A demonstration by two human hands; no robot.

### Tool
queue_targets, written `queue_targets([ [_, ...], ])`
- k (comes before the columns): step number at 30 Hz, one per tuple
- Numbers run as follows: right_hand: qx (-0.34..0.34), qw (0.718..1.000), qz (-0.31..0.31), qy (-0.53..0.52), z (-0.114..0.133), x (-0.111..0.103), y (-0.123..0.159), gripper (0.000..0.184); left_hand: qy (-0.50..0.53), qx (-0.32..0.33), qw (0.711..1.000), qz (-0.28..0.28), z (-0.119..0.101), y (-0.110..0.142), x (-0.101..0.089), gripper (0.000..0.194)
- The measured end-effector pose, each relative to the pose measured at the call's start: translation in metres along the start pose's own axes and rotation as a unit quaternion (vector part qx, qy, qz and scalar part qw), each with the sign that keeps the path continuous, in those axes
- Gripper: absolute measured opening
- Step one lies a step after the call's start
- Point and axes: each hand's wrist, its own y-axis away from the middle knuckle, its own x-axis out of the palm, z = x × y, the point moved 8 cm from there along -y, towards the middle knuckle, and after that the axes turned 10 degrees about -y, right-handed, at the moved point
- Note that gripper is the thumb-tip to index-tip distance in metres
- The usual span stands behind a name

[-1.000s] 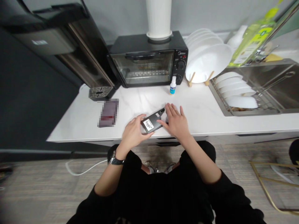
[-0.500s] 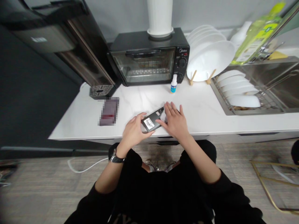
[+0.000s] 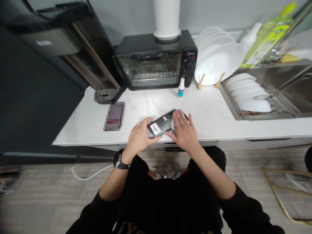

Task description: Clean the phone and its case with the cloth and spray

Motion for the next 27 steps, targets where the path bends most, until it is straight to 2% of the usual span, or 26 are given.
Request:
queue_targets([
  [2, -0.036, 0.999, 0.024, -0.019, 0.033, 0.011, 0.006, 0.107, -0.001, 0.003, 1.000, 0.004, 0.001, 0.000, 0.002, 0.086],
  [4, -0.091, 0.992, 0.068, -0.056, 0.073, 0.023, 0.015, 0.111, -0.010, 0.009, 1.000, 0.008, 0.001, 0.000, 0.003, 0.070],
  [6, -0.118, 0.986, 0.090, -0.076, 0.091, 0.026, 0.019, 0.104, -0.017, 0.014, 1.000, 0.010, 0.001, 0.000, 0.004, 0.062],
  [8, -0.100, 0.990, 0.077, -0.069, 0.075, 0.019, 0.017, 0.095, -0.013, 0.014, 1.000, 0.010, 0.001, 0.000, 0.003, 0.068],
  [10, -0.045, 0.998, 0.036, -0.038, 0.036, 0.006, 0.010, 0.088, -0.004, 0.009, 1.000, 0.006, 0.000, 0.000, 0.002, 0.083],
  [12, 0.014, 1.000, -0.009, -0.006, -0.001, -0.007, 0.006, 0.088, -0.002, 0.004, 1.000, 0.000, 0.000, 0.000, 0.001, 0.089],
  [14, 0.036, 0.999, -0.027, 0.005, -0.009, -0.009, 0.006, 0.093, -0.003, 0.003, 1.000, -0.003, -0.001, 0.000, 0.001, 0.090],
  [16, -0.002, 1.000, -0.001, -0.016, 0.017, 0.001, 0.009, 0.100, -0.005, 0.004, 1.000, -0.002, 0.000, 0.000, 0.002, 0.087],
  [19, -0.102, 0.990, 0.070, -0.074, 0.077, 0.021, 0.018, 0.103, -0.019, 0.012, 1.000, 0.008, 0.001, 0.000, 0.004, 0.065],
  [21, -0.132, 0.982, 0.097, -0.091, 0.091, 0.025, 0.021, 0.098, -0.023, 0.020, 0.999, 0.012, 0.000, 0.000, 0.005, 0.060],
  [23, -0.107, 0.988, 0.082, -0.076, 0.069, 0.018, 0.017, 0.091, -0.016, 0.020, 1.000, 0.012, 0.000, 0.000, 0.004, 0.069],
  [25, -0.043, 0.998, 0.035, -0.040, 0.026, 0.003, 0.011, 0.086, -0.008, 0.011, 1.000, 0.011, 0.000, 0.000, 0.002, 0.084],
  [27, 0.020, 1.000, -0.007, -0.004, -0.008, -0.010, 0.008, 0.087, -0.006, 0.004, 1.000, 0.009, -0.001, -0.001, 0.001, 0.088],
])
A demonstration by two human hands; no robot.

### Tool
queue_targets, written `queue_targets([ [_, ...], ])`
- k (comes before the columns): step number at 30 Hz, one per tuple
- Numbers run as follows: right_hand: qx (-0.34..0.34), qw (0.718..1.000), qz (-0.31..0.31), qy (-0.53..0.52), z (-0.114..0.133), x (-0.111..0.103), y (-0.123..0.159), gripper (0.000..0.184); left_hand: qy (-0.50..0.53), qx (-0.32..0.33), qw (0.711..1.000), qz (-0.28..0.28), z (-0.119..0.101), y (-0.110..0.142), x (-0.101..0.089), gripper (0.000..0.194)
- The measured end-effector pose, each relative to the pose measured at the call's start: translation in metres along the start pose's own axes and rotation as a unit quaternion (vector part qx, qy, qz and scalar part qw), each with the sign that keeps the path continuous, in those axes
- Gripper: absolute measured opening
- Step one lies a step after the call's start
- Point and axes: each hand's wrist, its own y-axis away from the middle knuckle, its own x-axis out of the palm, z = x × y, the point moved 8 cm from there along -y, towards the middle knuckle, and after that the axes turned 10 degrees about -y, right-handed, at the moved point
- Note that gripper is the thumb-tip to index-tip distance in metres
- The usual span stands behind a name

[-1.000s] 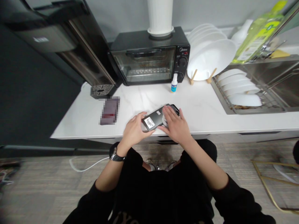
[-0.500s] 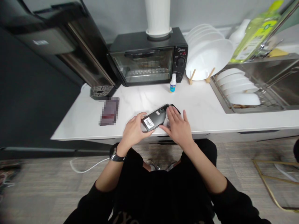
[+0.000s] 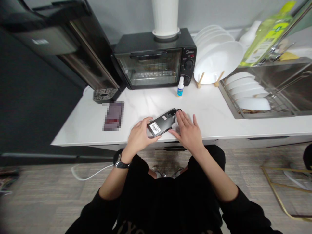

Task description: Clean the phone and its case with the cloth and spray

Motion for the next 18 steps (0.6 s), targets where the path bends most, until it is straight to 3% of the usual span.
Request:
queue_targets([
  [2, 0.009, 1.000, -0.005, 0.007, 0.000, 0.000, 0.001, 0.094, 0.001, 0.001, 1.000, -0.003, -0.001, 0.000, -0.001, 0.087],
  [6, -0.117, 0.987, 0.089, -0.066, 0.075, 0.029, 0.011, 0.103, -0.009, 0.012, 1.000, 0.004, 0.000, 0.001, 0.002, 0.068],
  [8, -0.149, 0.978, 0.114, -0.086, 0.093, 0.037, 0.011, 0.096, -0.011, 0.016, 1.000, 0.010, 0.001, 0.001, 0.003, 0.060],
  [10, -0.126, 0.984, 0.099, -0.074, 0.077, 0.033, 0.001, 0.090, -0.008, 0.017, 1.000, 0.010, 0.000, 0.000, 0.003, 0.066],
  [13, -0.028, 0.998, 0.044, -0.029, 0.020, 0.017, -0.020, 0.085, -0.002, 0.008, 1.000, 0.005, 0.000, 0.000, 0.001, 0.086],
  [15, 0.024, 1.000, 0.018, -0.003, -0.001, 0.011, -0.027, 0.087, -0.001, 0.000, 1.000, 0.001, 0.000, 0.000, 0.000, 0.088],
  [16, 0.026, 1.000, 0.018, 0.002, 0.002, 0.013, -0.028, 0.088, -0.002, 0.001, 1.000, 0.001, 0.000, 0.000, 0.000, 0.088],
  [18, -0.029, 0.998, 0.048, -0.006, 0.032, 0.024, -0.022, 0.093, -0.003, 0.008, 1.000, 0.001, 0.000, 0.000, 0.001, 0.084],
])
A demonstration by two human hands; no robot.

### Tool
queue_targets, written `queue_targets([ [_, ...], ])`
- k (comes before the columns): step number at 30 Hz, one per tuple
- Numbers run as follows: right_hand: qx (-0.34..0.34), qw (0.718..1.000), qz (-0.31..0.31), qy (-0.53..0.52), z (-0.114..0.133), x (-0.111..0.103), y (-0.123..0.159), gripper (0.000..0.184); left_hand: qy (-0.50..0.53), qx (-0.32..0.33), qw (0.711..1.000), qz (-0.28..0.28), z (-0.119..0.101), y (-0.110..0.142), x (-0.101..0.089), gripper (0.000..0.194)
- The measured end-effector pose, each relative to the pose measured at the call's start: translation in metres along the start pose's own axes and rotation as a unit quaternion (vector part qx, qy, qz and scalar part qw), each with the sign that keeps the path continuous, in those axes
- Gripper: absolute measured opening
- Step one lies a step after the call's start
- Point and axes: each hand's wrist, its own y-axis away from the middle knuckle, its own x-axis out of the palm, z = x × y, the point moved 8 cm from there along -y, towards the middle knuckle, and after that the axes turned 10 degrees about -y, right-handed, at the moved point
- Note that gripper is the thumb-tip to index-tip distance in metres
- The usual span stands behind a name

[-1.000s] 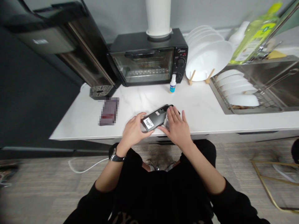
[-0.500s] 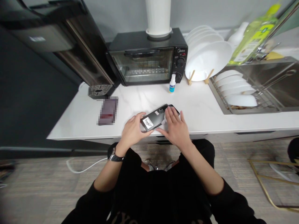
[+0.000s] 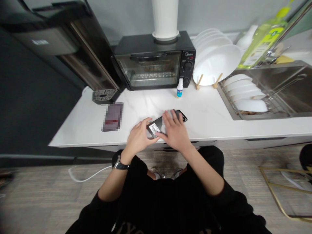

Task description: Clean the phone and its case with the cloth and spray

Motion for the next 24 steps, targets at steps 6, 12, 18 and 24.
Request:
queue_targets([
  [6, -0.094, 0.994, 0.045, -0.029, 0.035, 0.012, 0.011, 0.092, 0.006, 0.010, 1.000, 0.003, 0.001, 0.000, 0.001, 0.079],
  [12, 0.028, 0.999, -0.034, 0.023, -0.026, -0.012, -0.001, 0.097, 0.009, -0.007, 1.000, -0.002, 0.001, 0.000, 0.001, 0.091],
  [18, -0.128, 0.988, 0.080, -0.038, 0.068, 0.025, 0.016, 0.102, -0.003, 0.013, 1.000, 0.004, 0.001, 0.000, 0.002, 0.069],
  [24, 0.020, 1.000, -0.010, 0.019, -0.031, -0.013, 0.004, 0.089, 0.013, -0.004, 1.000, -0.007, 0.001, 0.000, -0.001, 0.091],
])
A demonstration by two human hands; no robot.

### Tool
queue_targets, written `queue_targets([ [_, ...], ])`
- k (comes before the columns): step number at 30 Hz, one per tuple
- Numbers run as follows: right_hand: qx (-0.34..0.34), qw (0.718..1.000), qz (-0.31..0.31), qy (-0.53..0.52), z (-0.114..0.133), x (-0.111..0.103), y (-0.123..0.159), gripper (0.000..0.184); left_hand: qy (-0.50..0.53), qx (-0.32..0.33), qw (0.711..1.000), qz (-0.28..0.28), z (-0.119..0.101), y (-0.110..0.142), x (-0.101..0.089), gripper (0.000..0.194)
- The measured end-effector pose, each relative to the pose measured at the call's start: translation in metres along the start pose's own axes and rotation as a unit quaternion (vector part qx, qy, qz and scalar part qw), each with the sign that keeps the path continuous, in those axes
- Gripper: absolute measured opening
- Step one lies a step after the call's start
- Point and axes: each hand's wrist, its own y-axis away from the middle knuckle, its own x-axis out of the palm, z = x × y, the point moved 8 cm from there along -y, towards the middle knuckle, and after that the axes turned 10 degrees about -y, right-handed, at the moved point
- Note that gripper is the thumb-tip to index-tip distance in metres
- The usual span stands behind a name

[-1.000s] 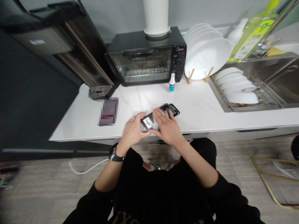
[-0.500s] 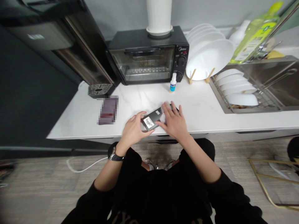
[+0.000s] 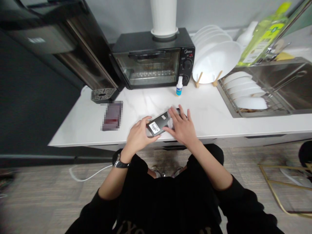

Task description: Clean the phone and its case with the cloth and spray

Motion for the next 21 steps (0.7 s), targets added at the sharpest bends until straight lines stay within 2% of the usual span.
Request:
queue_targets([
  [2, 0.029, 0.999, -0.024, 0.012, -0.009, -0.005, 0.000, 0.093, 0.003, -0.004, 1.000, 0.000, 0.000, 0.000, 0.000, 0.092],
  [3, 0.017, 1.000, -0.019, 0.008, 0.002, -0.002, 0.001, 0.097, 0.003, -0.004, 1.000, 0.002, 0.000, 0.000, 0.001, 0.091],
  [7, -0.135, 0.987, 0.073, -0.050, 0.085, 0.027, 0.018, 0.110, -0.015, 0.015, 1.000, 0.013, 0.000, 0.001, 0.003, 0.070],
  [9, -0.152, 0.983, 0.085, -0.059, 0.094, 0.030, 0.021, 0.106, -0.020, 0.023, 0.999, 0.013, -0.001, 0.001, 0.002, 0.065],
  [11, -0.113, 0.991, 0.059, -0.046, 0.068, 0.022, 0.016, 0.097, -0.012, 0.016, 1.000, 0.008, 0.000, 0.001, 0.001, 0.073],
  [14, -0.005, 1.000, -0.013, -0.006, 0.005, 0.000, 0.008, 0.090, 0.001, 0.001, 1.000, 0.001, 0.000, 0.000, 0.000, 0.090],
  [16, 0.030, 0.999, -0.032, 0.007, -0.008, -0.006, 0.009, 0.095, 0.003, -0.004, 1.000, -0.001, 0.000, 0.000, -0.001, 0.090],
  [18, -0.008, 1.000, -0.004, -0.008, 0.016, 0.003, 0.014, 0.103, 0.000, -0.004, 1.000, 0.003, 0.000, 0.000, 0.000, 0.089],
  [21, -0.118, 0.989, 0.068, -0.056, 0.078, 0.025, 0.025, 0.109, -0.013, 0.005, 1.000, 0.009, 0.000, 0.000, 0.001, 0.074],
])
